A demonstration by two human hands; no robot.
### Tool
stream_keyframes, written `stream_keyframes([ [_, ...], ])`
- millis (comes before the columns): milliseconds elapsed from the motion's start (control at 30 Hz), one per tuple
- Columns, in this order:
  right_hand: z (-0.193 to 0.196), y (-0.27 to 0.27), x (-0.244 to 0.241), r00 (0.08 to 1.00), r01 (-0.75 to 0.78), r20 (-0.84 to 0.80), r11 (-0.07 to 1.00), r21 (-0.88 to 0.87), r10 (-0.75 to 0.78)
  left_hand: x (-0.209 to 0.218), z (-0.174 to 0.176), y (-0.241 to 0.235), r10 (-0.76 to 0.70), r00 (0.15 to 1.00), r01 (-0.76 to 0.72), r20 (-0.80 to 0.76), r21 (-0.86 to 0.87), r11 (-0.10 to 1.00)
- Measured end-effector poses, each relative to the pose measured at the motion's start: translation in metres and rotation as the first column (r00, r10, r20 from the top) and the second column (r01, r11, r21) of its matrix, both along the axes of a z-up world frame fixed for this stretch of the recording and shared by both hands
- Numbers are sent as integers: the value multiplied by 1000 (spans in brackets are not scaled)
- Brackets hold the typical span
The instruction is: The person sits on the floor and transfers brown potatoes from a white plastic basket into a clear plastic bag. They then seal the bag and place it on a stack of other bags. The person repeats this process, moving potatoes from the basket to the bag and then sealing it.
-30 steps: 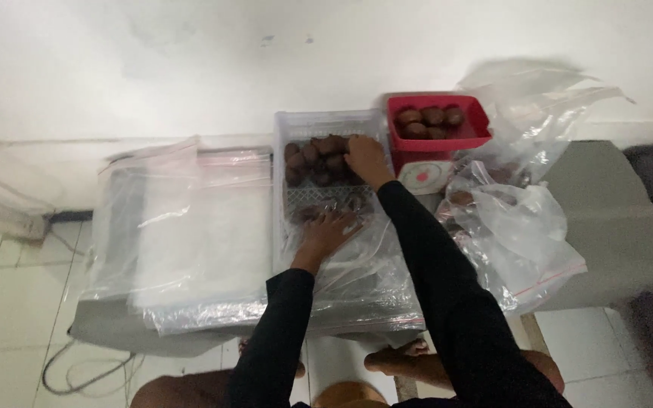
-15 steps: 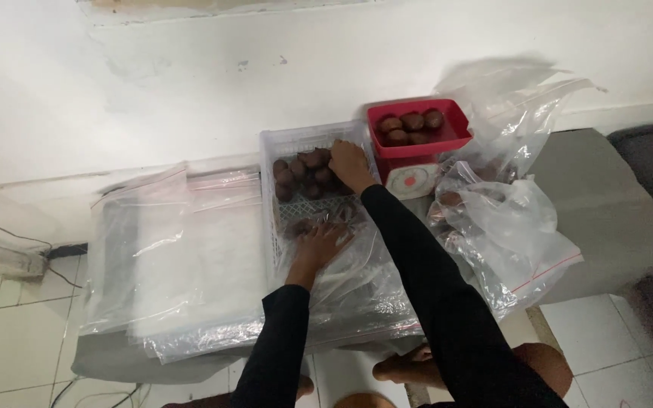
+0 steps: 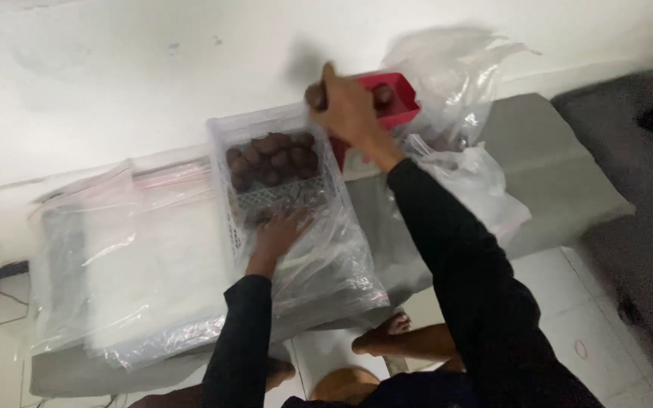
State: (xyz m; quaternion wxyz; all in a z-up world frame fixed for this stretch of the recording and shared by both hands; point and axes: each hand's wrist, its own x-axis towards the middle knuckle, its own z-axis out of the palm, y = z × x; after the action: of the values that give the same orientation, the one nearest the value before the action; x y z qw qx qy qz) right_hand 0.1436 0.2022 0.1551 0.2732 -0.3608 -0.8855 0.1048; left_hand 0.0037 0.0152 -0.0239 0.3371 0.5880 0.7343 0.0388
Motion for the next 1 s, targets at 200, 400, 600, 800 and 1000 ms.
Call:
stream_keyframes([
  [200,2,69,77,971,223,-68,972,-77,-228,0,-2,7,-16,1000,17,22,-58,998],
  [400,-50,111,114,943,315,146,944,-100,-300,2,11,0,-28,999,29,24,-60,998],
  [600,-76,131,108,896,396,231,918,-28,-379,-1,0,7,-16,999,20,48,-71,997],
  [800,-128,190,105,709,511,567,860,-1,-420,0,5,1,-53,991,53,-121,-2,999],
  [1000,-122,176,87,553,593,686,802,74,-472,-4,-20,8,-79,979,85,-186,24,996],
])
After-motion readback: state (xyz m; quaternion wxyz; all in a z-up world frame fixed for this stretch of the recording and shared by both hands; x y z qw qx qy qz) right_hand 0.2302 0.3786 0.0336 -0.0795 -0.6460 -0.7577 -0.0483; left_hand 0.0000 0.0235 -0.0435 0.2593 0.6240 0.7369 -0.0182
